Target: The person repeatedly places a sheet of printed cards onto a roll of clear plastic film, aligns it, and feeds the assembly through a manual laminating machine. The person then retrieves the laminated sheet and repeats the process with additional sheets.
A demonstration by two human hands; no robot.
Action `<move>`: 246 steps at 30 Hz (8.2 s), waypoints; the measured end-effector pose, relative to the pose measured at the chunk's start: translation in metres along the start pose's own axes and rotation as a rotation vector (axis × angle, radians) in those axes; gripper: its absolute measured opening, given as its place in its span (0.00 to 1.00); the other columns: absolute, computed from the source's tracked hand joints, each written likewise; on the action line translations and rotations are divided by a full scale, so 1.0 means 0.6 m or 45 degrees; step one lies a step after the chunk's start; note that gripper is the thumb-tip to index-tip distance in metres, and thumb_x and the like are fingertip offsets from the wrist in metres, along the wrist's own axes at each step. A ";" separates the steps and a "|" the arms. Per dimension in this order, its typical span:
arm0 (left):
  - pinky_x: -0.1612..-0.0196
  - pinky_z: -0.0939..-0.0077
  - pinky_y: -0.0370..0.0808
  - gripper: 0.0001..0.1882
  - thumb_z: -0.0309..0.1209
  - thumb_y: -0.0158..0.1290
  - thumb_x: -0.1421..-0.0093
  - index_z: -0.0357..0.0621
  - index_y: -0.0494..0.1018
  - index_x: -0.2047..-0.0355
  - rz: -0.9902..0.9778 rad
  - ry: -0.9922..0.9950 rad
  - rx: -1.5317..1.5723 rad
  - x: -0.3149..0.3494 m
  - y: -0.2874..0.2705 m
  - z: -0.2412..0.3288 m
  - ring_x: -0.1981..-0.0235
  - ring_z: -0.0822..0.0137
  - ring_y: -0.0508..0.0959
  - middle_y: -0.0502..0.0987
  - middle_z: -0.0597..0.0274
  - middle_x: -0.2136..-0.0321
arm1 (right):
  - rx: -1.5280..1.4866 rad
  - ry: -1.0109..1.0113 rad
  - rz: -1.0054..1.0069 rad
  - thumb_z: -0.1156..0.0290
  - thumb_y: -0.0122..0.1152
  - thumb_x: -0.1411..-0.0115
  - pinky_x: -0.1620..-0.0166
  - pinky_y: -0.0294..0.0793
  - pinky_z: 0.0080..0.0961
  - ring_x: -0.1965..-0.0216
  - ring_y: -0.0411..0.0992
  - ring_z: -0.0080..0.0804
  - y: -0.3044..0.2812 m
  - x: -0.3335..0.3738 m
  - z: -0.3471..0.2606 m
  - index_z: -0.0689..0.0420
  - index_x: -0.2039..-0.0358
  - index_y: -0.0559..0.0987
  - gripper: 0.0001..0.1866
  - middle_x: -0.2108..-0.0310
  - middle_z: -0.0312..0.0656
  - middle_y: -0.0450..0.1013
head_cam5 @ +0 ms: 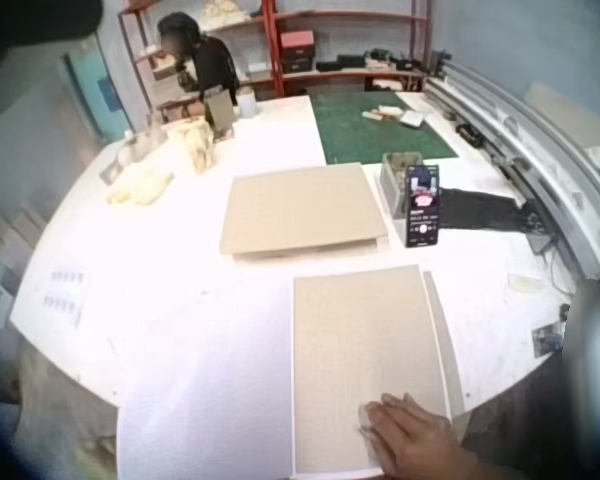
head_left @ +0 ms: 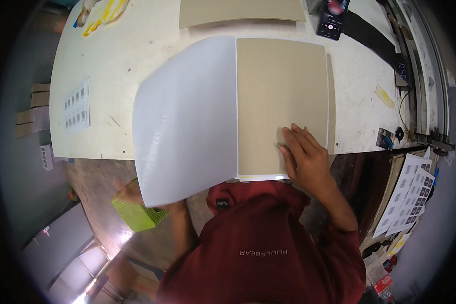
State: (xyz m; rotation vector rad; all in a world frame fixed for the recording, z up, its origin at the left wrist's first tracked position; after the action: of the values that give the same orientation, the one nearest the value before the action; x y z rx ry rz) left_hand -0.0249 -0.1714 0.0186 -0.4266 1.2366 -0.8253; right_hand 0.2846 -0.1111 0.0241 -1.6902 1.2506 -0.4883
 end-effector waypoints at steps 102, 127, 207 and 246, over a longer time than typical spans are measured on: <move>0.38 0.53 0.67 0.40 0.43 0.65 0.47 0.32 0.66 0.40 -1.122 0.339 0.242 -0.290 0.487 0.295 0.42 0.38 0.72 0.72 0.33 0.45 | -0.114 2.228 1.614 0.68 0.63 0.38 0.77 0.70 0.31 0.77 0.72 0.26 -0.516 1.064 0.437 0.59 0.57 0.79 0.11 0.72 0.39 0.77; 0.54 0.73 0.77 0.32 0.44 0.65 0.41 0.29 0.74 0.47 -1.431 0.401 1.573 -0.381 0.654 1.021 0.55 0.65 0.78 0.78 0.50 0.54 | -0.558 0.800 2.101 0.75 0.57 0.32 0.60 0.85 0.27 0.61 0.77 0.30 -0.851 0.333 0.864 0.64 0.46 0.72 0.16 0.55 0.45 0.75; 0.35 0.59 0.62 0.37 0.20 0.54 0.49 0.35 0.62 0.36 -0.187 -0.709 0.898 -0.131 0.097 -0.160 0.38 0.53 0.69 0.65 0.50 0.36 | 0.506 -0.170 -0.354 0.63 0.74 0.51 0.31 0.58 0.48 0.46 0.74 0.53 -0.002 -0.499 0.160 0.56 0.38 0.69 0.40 0.52 0.54 0.77; 0.44 0.56 0.64 0.27 0.48 0.52 0.33 0.41 0.74 0.43 -0.679 0.290 0.434 -0.167 0.217 0.043 0.49 0.52 0.70 0.72 0.48 0.51 | -1.068 0.943 0.330 0.80 0.56 0.34 0.59 0.68 0.13 0.66 0.70 0.15 -0.040 0.010 0.093 0.67 0.36 0.67 0.26 0.65 0.40 0.78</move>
State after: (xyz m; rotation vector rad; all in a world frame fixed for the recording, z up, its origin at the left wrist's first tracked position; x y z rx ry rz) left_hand 0.0310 -0.0159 0.0019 -0.3950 1.1715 -1.5497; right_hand 0.3415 -0.0906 0.0171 -2.0347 2.4312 -0.4773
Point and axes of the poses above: each hand's wrist, its own x-axis away from the middle knuckle, its own y-axis out of the palm, z = x × y, the point moved 2 cm from there along -x, towards the middle knuckle
